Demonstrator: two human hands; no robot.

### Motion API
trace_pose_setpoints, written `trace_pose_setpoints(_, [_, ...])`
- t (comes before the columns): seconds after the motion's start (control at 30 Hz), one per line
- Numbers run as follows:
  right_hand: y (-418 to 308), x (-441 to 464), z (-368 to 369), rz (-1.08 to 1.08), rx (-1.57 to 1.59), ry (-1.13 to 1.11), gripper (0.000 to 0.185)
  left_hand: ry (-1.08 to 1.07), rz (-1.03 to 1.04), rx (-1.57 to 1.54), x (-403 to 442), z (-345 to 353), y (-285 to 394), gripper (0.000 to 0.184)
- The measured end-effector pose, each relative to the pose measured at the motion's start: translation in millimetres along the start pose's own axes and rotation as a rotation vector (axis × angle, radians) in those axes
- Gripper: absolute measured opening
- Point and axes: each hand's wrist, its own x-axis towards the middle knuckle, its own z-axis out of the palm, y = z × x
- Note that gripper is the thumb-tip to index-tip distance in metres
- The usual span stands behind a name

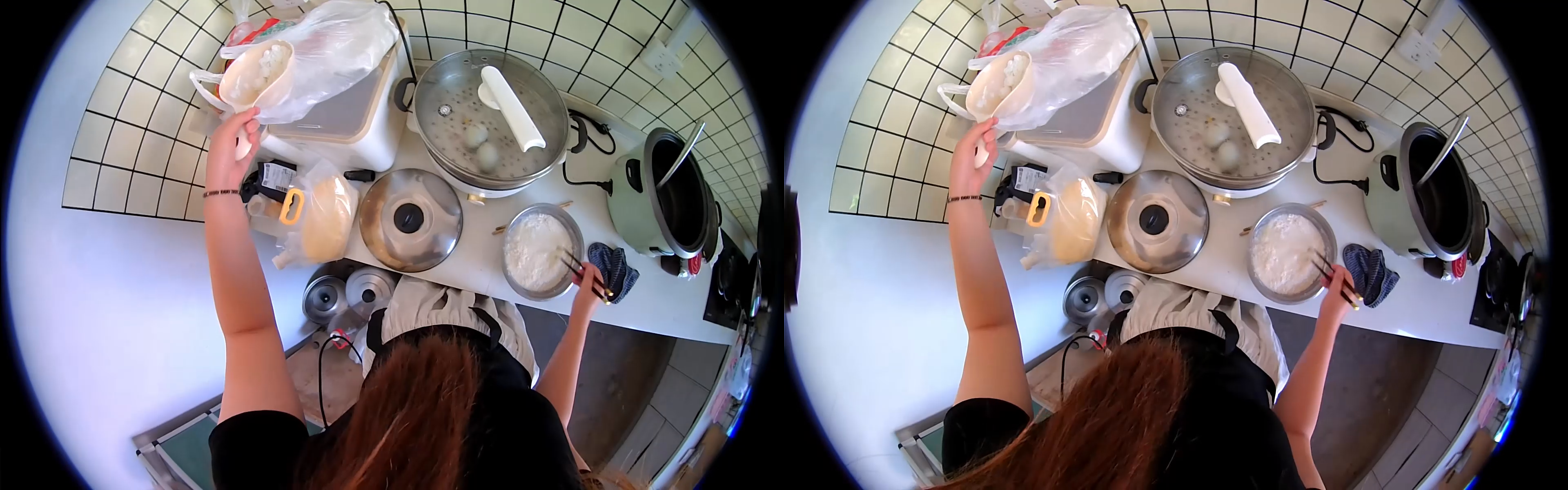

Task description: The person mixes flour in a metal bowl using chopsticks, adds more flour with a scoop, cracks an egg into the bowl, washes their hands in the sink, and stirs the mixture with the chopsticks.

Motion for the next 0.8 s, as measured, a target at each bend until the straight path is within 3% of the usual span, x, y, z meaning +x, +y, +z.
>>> trace_pose_setpoints(0.07, [6.2,-5.6,20.4,-0.083,0.06,-0.014,0.025,0.056,0.021,-0.026,15.2,3.7,-7.8,0.015])
trace_pose_setpoints(0.13, [-3.5,-11.7,31.9,0.072,0.156,-0.185,0.023,0.022,0.056,-0.096,28.4,-6.3,-15.8,0.015])
trace_pose_setpoints(0.2, [2.1,-9.3,19.8,0.175,0.208,-0.208,0.022,-0.021,0.088,-0.153,43.2,-21.3,-27.4,0.015])
trace_pose_setpoints(0.27, [11.4,-7.1,1.7,0.149,0.162,-0.044,0.021,0.083,0.065,-0.131,42.8,-25.4,-27.5,0.017])
trace_pose_setpoints(0.37, [11.4,-3.2,-1.8,0.069,0.18,0.162,0.023,-0.009,0.038,-0.114,45.1,-38.7,-30.6,0.02])
trace_pose_setpoints(0.43, [6.7,-2.4,12.6,-0.034,0.081,0.072,0.026,0.01,0.003,-0.074,44.1,-33.6,-36.6,0.019])
trace_pose_setpoints(0.53, [-0.6,-5.4,34.4,0.073,0.241,-0.213,0.024,-0.006,-0.026,-0.09,49.0,-25.6,-47.4,0.017])
trace_pose_setpoints(0.6, [-6.4,-9.5,23.6,0.22,0.25,-0.231,0.02,-0.043,-0.027,-0.11,52.8,-22.8,-54.6,0.017])
trace_pose_setpoints(0.7, [-5.6,-12.8,1.1,0.202,0.16,-0.056,0.019,-0.01,-0.016,-0.072,58.0,-22.7,-64.5,0.021])
trace_pose_setpoints(0.8, [-7.2,-14.0,6.8,0.011,0.185,0.118,0.019,0.022,-0.05,-0.003,51.2,-19.2,-66.7,0.026])
